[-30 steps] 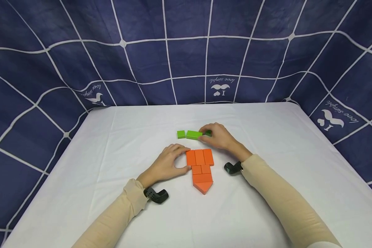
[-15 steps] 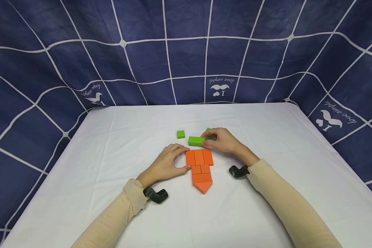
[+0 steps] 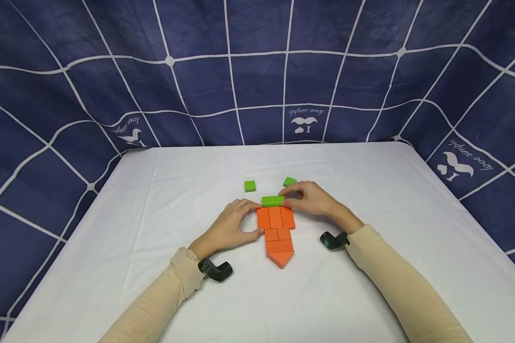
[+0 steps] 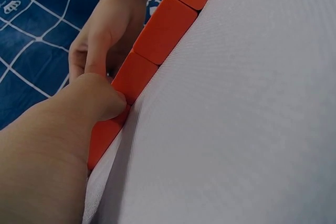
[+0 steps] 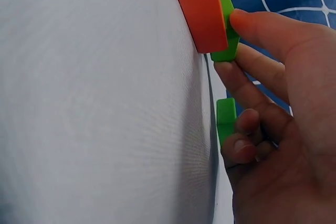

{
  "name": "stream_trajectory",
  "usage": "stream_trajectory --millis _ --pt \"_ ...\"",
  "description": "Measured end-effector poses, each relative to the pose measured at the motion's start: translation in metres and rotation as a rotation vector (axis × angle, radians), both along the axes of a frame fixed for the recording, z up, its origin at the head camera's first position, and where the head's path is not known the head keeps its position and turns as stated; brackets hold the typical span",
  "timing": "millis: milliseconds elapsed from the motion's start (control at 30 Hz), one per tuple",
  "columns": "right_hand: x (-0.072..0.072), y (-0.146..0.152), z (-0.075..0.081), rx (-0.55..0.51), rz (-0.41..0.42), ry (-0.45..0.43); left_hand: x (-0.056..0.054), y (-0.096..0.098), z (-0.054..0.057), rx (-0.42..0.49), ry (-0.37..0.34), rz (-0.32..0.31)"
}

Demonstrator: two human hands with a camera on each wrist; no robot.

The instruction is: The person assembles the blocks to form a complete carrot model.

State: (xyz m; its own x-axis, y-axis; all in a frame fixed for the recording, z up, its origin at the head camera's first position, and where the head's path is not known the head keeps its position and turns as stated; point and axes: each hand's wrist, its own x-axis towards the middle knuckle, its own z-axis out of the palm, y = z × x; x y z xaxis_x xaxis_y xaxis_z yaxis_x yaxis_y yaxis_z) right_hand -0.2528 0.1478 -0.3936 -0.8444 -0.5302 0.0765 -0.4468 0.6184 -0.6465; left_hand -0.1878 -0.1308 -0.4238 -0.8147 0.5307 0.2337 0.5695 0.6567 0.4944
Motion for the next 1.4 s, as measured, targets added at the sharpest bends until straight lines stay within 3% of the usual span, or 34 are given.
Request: stream_trajectory --millis 567,967,1133,1400 --pt "0.002 0.001 -0.008 -0.021 0.008 -0.037 0.002 0.0 0.001 0.009 -0.001 0.008" --pt "0.003 0.005 -0.012 -0.078 -0.03 -0.031 0.0 0.0 -0.001 0.015 0.006 0.006" --pt "0.0 0.007 -0.015 -0.143 -0.092 0.035 0.001 0.0 -0.001 0.018 0.004 0.006" --pt "-0.006 0.009 -0.02 -0.181 -0.177 0.245 0.001 0.001 0.0 0.014 0.006 0.004"
